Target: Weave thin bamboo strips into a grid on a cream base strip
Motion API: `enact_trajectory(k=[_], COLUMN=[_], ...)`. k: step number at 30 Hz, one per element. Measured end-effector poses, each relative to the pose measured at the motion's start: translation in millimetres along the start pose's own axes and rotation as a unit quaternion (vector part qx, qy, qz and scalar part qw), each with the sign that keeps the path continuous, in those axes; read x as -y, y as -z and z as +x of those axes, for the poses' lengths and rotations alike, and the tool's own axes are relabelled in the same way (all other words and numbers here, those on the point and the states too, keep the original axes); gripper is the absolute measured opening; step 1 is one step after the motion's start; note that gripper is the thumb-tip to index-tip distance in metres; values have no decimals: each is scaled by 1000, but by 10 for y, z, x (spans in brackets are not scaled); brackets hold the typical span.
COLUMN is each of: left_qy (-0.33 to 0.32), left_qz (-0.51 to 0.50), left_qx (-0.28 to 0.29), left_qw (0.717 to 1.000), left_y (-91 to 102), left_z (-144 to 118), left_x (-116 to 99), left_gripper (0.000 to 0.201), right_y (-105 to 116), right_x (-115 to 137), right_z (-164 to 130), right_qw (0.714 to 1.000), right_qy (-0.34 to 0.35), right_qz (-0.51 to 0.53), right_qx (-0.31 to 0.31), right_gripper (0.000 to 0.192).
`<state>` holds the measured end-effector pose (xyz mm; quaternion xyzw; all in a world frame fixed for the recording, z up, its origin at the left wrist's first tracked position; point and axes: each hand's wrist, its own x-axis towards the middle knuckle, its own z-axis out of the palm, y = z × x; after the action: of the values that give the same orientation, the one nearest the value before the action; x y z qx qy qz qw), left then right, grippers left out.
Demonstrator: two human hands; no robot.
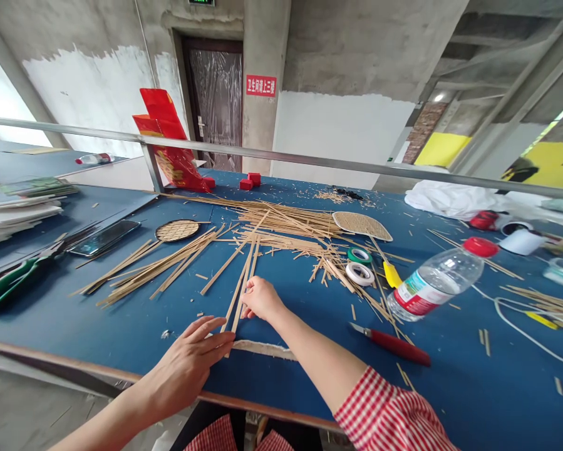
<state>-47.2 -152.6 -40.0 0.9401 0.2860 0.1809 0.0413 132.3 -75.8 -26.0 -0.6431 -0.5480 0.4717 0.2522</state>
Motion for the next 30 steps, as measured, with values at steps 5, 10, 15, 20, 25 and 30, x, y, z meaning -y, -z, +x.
enact_trajectory(k=[5, 10, 15, 20, 25, 30], left_qy=[-3, 7, 2, 6, 5, 14], left_qz=[-22, -49, -66, -84, -87, -84], left_qx=[-5, 7, 24, 38, 19, 31], left_qw=[1000, 999, 998, 996, 996, 996], left_y=[8, 34, 67, 90, 90, 86], left_z=[36, 49, 67, 89, 100, 91], left_x=[-17, -27, -11, 20, 20, 15], left_gripper=[52, 53, 51, 47, 46, 47], right_y=[86, 105, 78, 43, 56, 82], right_x=[33, 70, 71, 30, 31, 43], right_z=[146, 320, 369, 300, 212, 197], right_qw=[996, 986, 974, 944, 902, 891], right_qy=[35, 78, 130, 163, 123, 117], right_qz=[-71, -129, -181, -281, -408, -434], right_qx=[-45, -67, -50, -58, -69, -58], right_gripper=[40, 50, 50, 45, 39, 39])
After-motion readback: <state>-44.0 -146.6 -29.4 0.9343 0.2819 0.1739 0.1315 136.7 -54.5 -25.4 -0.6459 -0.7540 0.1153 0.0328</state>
